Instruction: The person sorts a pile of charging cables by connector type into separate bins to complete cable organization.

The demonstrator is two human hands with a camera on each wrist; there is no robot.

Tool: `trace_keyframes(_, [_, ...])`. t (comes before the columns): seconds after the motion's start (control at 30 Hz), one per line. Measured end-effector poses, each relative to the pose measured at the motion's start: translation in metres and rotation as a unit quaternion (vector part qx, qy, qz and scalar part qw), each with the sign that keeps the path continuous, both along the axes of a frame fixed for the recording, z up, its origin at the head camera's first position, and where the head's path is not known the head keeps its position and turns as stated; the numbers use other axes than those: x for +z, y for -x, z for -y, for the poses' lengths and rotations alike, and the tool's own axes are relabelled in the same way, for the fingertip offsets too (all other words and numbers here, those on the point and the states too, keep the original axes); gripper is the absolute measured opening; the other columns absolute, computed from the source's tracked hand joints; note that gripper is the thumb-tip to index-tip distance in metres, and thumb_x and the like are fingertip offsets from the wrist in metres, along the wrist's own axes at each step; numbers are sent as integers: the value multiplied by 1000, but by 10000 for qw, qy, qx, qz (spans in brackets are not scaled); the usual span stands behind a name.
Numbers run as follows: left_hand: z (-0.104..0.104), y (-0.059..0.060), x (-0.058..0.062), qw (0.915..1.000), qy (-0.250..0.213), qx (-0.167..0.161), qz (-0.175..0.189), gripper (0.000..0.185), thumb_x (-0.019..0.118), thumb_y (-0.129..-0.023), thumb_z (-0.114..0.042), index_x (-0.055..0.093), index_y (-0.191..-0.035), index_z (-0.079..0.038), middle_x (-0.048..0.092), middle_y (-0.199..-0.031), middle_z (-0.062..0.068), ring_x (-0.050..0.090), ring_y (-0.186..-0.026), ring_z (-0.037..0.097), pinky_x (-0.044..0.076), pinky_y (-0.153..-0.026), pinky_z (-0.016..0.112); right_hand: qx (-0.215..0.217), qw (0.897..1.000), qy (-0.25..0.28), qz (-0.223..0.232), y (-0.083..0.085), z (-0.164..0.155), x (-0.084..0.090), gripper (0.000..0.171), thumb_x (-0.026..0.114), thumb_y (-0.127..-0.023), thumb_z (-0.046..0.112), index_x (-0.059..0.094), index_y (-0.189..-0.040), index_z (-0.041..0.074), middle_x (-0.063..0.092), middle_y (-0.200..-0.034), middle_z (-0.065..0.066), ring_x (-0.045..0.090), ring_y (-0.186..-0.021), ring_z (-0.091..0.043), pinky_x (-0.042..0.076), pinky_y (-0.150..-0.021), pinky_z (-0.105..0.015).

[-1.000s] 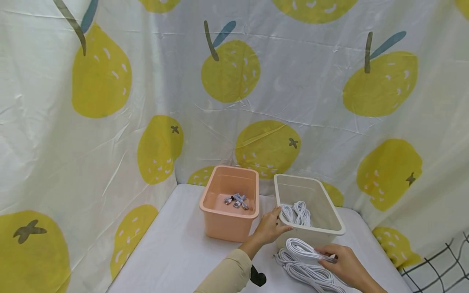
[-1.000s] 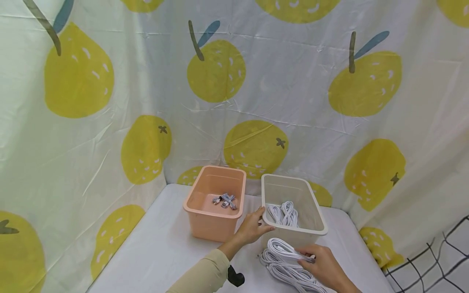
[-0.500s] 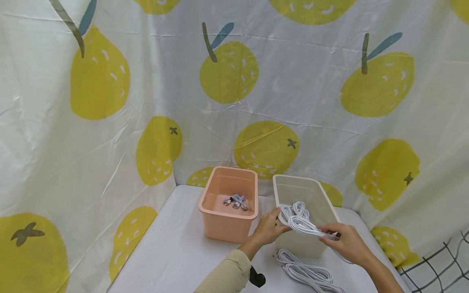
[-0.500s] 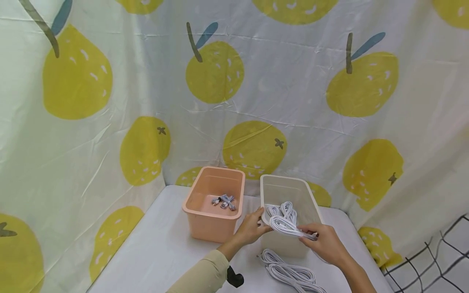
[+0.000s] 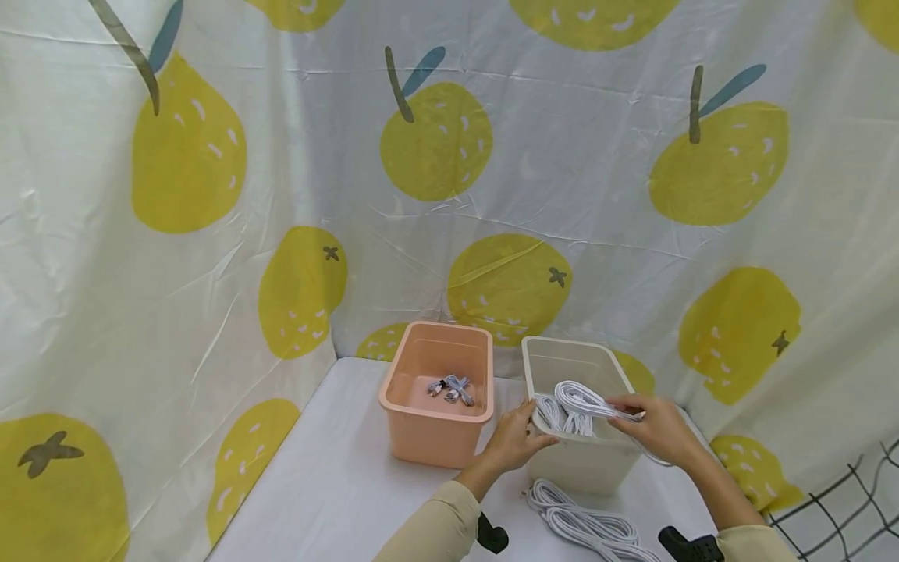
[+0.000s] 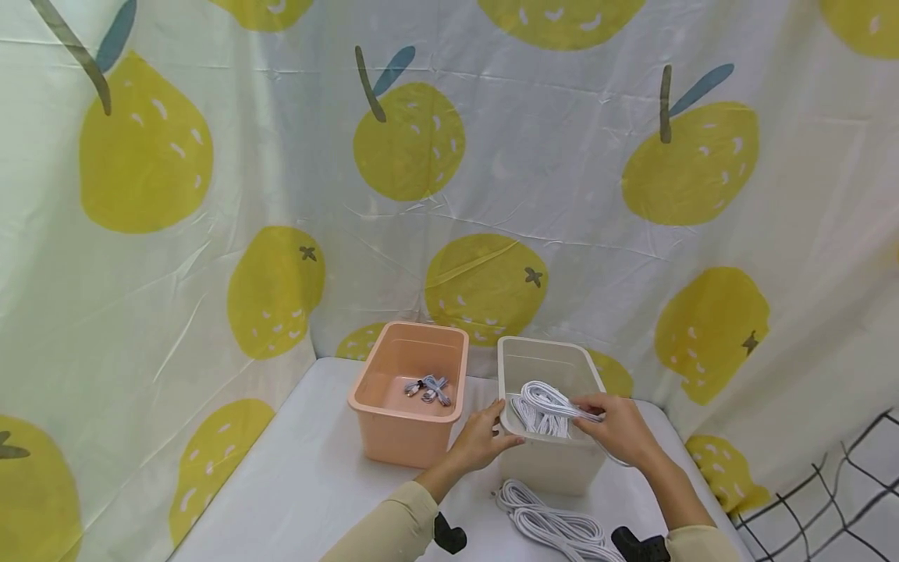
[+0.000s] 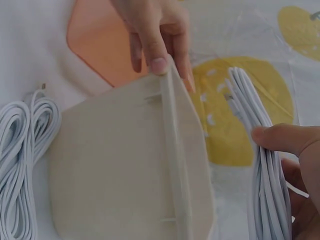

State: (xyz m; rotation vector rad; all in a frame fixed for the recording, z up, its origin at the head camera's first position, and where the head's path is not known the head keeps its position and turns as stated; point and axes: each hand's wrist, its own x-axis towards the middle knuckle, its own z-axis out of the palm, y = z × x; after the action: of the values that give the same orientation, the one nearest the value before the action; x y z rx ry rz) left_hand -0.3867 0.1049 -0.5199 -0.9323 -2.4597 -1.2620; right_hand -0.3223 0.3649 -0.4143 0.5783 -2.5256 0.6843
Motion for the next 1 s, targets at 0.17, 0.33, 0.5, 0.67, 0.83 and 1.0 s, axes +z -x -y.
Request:
trace_keyframes(0.17, [-1, 0, 0, 10000, -2, -12, 12, 78, 80, -92, -36, 45, -154, -3, 46, -153, 24, 61, -124, 22, 53, -97, 30, -243, 9994, -3, 241, 11, 1, 8, 26, 85, -84, 9, 80, -109, 1, 76, -92, -5, 70, -85, -27, 55, -66, -32])
trace_keyframes(0.33, [-2, -1, 1, 9999, 9, 37, 118, 78, 81, -92, -35, 45, -154, -3, 47, -153, 22, 62, -122, 22, 54, -94, 29, -342, 9990, -3, 283, 23, 3, 12, 25, 86, -84, 9, 81, -108, 2, 77, -92, -7, 71, -85, -27, 55, -68, -33])
trace_keyframes(0.5, [-2, -2, 2, 9996, 7, 27, 263, 78, 80, -93, -34, 44, -156, -4, 46, -155, 20, 60, -125, 23, 53, -95, 28, -419, 9985, 7, 352, 35, 5, 13, 25, 86, -83, 8, 80, -106, 0, 74, -86, -4, 65, -76, -20, 52, -65, -34])
trace_keyframes(0.67, [-2, -1, 2, 9996, -4, -4, 266, 79, 80, -93, -34, 43, -156, -5, 44, -156, 21, 59, -126, 22, 53, -95, 28, -661, 9972, 20, 357, 49, 7, 11, 27, 85, -83, 9, 79, -107, -2, 72, -81, -2, 63, -74, -20, 50, -65, -38])
trace_keyframes(0.83, [-2, 1, 0, 9998, -20, -32, 207, 79, 79, -93, -36, 43, -157, -6, 43, -157, 20, 60, -126, 22, 52, -94, 25, -850, 9955, 45, 418, 64, 11, 8, 29, 85, -84, 14, 79, -107, -3, 75, -83, -8, 70, -78, -28, 51, -70, -43])
trace_keyframes(1.0, [-2, 2, -2, 9998, 8, -20, 204, 80, 79, -93, -37, 42, -157, -5, 43, -157, 21, 58, -128, 23, 51, -97, 25, -1056, 9925, 25, 615, 74, 16, 7, 34, 83, -85, 19, 78, -110, -4, 77, -90, -14, 71, -85, -33, 51, -69, -41])
